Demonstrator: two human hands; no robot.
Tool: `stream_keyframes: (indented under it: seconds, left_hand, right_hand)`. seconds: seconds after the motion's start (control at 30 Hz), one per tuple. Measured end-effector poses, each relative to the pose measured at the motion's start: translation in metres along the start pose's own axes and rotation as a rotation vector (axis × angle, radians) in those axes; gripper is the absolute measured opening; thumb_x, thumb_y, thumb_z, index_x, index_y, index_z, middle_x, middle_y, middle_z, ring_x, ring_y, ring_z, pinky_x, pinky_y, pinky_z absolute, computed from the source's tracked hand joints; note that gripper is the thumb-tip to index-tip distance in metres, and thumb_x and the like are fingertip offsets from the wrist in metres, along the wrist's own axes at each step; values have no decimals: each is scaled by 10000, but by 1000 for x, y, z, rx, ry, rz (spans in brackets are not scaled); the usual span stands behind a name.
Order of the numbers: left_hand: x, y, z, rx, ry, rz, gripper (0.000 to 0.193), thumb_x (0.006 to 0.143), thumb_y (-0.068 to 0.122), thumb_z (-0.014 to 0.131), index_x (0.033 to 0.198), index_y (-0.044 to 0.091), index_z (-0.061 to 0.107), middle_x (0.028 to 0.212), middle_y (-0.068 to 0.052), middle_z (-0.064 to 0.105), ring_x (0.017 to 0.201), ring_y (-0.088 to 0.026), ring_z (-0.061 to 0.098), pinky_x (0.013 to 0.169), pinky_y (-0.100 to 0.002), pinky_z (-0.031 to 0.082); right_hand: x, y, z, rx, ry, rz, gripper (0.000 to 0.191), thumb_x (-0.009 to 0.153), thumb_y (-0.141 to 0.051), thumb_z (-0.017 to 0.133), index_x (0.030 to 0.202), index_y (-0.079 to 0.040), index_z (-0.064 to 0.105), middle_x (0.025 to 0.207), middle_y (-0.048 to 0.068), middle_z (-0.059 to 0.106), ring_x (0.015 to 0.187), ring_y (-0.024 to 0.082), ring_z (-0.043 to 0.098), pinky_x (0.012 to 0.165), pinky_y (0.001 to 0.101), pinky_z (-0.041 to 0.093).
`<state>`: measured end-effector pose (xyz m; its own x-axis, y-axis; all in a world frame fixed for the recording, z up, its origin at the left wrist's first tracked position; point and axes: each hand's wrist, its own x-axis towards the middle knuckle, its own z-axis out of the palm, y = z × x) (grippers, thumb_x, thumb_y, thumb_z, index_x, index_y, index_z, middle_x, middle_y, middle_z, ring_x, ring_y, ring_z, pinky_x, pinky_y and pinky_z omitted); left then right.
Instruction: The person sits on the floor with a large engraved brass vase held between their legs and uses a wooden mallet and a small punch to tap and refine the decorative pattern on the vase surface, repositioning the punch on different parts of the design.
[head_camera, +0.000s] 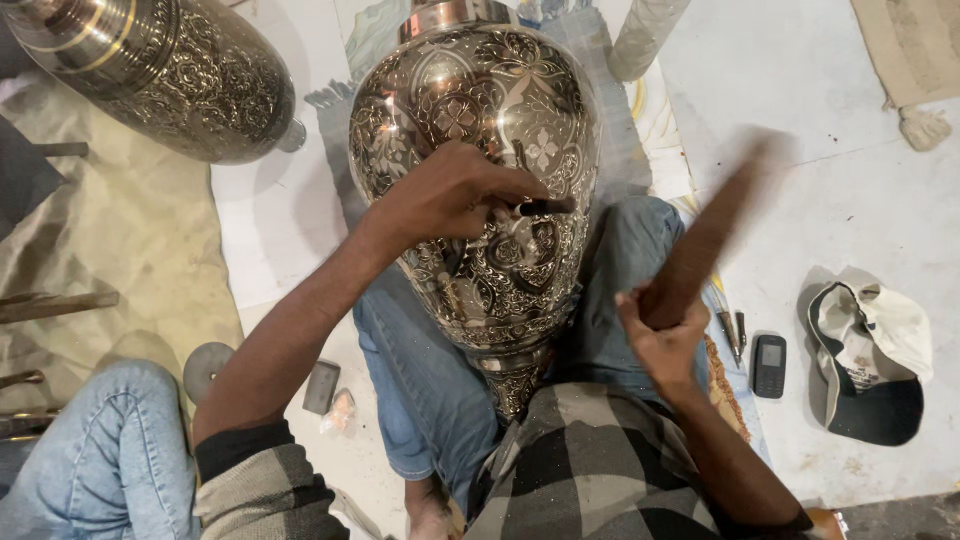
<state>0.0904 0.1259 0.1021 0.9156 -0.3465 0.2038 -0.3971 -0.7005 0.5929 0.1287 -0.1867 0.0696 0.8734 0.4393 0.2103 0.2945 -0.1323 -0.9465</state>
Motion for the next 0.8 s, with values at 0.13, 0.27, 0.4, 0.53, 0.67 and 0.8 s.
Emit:
stream_keyframes:
  seconds: [0.13,0.27,0.4,0.53,0.67,0.8]
  left_hand:
    - [3,-1,-1,28,-35,15,592,761,-169,601,1235,159,737,864,-42,792,665,-114,738,481,-261,538]
    - [5,-1,-3,6,-89,14,590,747,-154,626,1221,174,750,799,-24,781,610,-110,714,487,-267,523]
    - [5,1,-6,-3,-100,68,563,758,-137,631,1191,204,749,819,7,778,690,-92,735,541,-244,541]
    - [6,5,-8,74,-199,5,573,730,-122,646,1168,228,762,775,21,774,642,-92,713,501,-272,499]
    - [6,6,-10,31,-173,71,578,750,-122,641,1192,233,750,816,17,777,656,-74,701,502,-231,502]
    - [-4,6,-7,63,-57,-11,654,743,-148,590,1263,218,746,779,-7,771,596,-102,692,473,-242,501]
  right_hand:
    - [-4,0,9,-290,-101,37,216,786,-74,779,885,-4,600,683,96,620,569,182,599,544,323,487]
    - [-5,-2,16,-183,-87,37,189,831,-93,773,896,-16,612,691,71,618,576,168,585,523,307,463]
    - [-7,-5,26,-91,-39,36,174,830,-85,756,952,-13,655,703,64,654,538,162,603,471,309,493]
    - [-11,-13,39,10,105,-129,180,898,-70,773,974,14,634,816,116,673,704,197,680,580,352,568]
    - [-13,-15,33,-281,-15,7,244,781,-97,779,924,26,624,739,122,671,635,175,669,558,342,540]
    - [-17,-15,23,-219,-148,222,208,819,-60,770,954,28,639,805,132,654,718,190,628,670,318,515]
